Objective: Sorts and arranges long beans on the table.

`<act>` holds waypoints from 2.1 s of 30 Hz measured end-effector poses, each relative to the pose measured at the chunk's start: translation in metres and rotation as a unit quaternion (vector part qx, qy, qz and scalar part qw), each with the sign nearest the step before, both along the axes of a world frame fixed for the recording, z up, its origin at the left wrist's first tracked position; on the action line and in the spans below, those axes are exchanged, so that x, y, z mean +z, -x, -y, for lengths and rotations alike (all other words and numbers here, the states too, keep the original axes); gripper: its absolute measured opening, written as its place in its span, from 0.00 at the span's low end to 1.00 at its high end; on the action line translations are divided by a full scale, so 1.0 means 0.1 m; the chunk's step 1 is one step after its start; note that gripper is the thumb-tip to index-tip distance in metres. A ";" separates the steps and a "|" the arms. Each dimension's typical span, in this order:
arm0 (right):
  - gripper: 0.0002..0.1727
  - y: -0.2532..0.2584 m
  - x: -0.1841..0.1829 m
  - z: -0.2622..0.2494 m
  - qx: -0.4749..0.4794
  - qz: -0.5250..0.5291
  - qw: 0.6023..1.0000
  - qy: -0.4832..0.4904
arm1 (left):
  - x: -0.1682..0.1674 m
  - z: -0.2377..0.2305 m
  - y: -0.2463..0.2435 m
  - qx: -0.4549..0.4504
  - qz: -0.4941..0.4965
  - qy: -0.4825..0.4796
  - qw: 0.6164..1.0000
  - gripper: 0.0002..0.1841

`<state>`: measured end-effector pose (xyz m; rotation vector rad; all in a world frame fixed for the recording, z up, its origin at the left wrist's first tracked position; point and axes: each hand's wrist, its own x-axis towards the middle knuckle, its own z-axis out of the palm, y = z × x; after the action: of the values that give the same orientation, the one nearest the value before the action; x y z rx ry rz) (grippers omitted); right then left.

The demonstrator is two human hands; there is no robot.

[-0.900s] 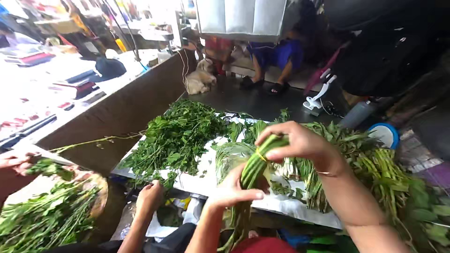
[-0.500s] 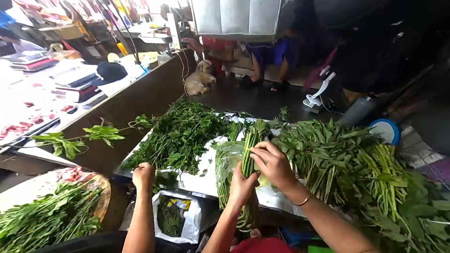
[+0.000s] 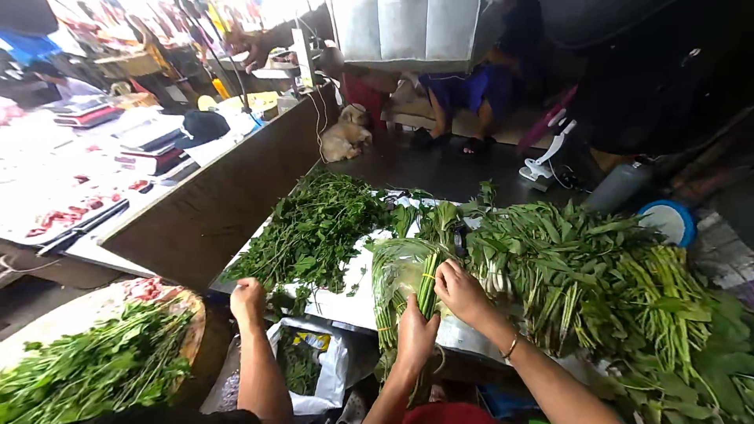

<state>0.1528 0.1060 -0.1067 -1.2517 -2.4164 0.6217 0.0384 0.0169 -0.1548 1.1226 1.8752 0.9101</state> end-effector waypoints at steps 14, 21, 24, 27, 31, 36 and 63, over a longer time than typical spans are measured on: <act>0.17 -0.31 0.06 -0.25 0.096 -0.069 0.977 0.178 | -0.04 0.06 0.35 -0.047 0.068 0.008 0.997 0.24; 0.14 -0.68 0.04 -1.16 -0.039 -0.174 0.983 0.032 | 0.06 0.26 0.45 -0.047 0.177 0.027 0.983 0.22; 0.14 -0.99 -0.07 -1.39 -0.132 -0.203 0.970 -0.019 | 0.11 0.40 0.62 0.002 0.227 0.012 0.974 0.21; 0.11 -1.07 -0.12 -1.37 -0.115 -0.131 0.984 0.036 | 0.45 0.47 0.77 0.029 0.257 -0.069 0.963 0.19; 0.09 -1.08 -0.32 -1.13 -0.032 -0.082 0.995 0.037 | 1.29 0.43 0.94 -0.025 0.279 -0.304 0.911 0.14; 0.10 -1.10 -0.34 -0.79 -0.068 -0.248 0.963 0.083 | 2.41 -0.03 0.99 -0.097 0.096 -0.469 0.873 0.17; 0.30 0.08 -1.33 0.03 -0.128 -0.287 0.781 0.539 | -0.80 -1.12 0.64 -0.418 -0.387 -0.130 0.812 0.16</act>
<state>0.1445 0.1032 -0.2392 -1.3780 -1.2534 2.0891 -0.0251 0.1287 -0.2352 2.4910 1.5007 0.1645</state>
